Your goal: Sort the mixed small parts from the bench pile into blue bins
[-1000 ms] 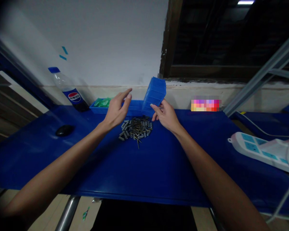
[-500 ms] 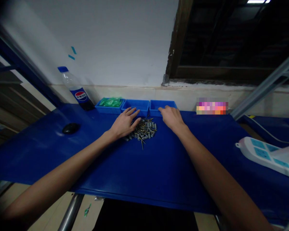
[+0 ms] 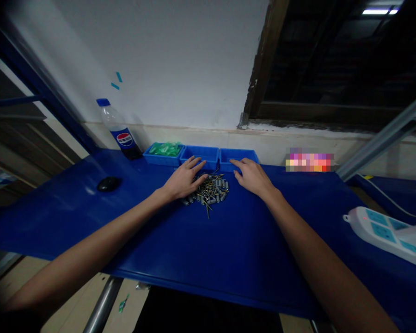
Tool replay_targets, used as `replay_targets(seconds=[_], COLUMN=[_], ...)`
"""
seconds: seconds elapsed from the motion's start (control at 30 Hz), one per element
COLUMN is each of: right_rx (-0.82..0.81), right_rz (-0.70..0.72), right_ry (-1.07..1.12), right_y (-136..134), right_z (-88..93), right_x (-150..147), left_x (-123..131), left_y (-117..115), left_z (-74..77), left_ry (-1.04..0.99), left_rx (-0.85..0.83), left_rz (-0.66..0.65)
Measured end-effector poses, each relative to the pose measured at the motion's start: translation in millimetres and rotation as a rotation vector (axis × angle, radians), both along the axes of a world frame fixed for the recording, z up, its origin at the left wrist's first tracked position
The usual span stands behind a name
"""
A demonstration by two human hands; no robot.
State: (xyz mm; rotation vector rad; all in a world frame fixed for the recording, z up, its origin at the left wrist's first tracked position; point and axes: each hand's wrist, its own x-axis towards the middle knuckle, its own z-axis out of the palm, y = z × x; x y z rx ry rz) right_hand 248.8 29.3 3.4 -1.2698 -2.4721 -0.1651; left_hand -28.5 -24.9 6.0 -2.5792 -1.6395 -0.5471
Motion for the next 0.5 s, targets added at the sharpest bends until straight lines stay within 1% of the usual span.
replay_targets(seconds=[0.13,0.2,0.3,0.4,0.5], right_rx=[0.009,0.022,0.057,0.017,-0.056], right_rz=[0.028,0.017,-0.002,0.026,-0.004], right_ry=[0.037,0.063,0.091,-0.008,-0.149], right_y=[-3.6,-7.1,-12.6,-15.8,-15.8], right_z=[1.3,5.5,13.9,21.0,24.2], right_x=[-3.8,-6.9,-16.6,-35.6,-58.6], left_x=[-0.8,-3.8,-12.2,-23.1,-32.7], left_y=[2.6,1.5,-3.9,-9.9,-12.4], left_z=[-0.9,1.0,6.5,9.9,5.3], left_ry=[-0.016,-0.028,-0.042,-0.055,-0.064], left_rx=[-0.015,-0.01,0.045,0.075,0.05], left_rz=[-0.012,-0.03,-0.069,-0.074,-0.081])
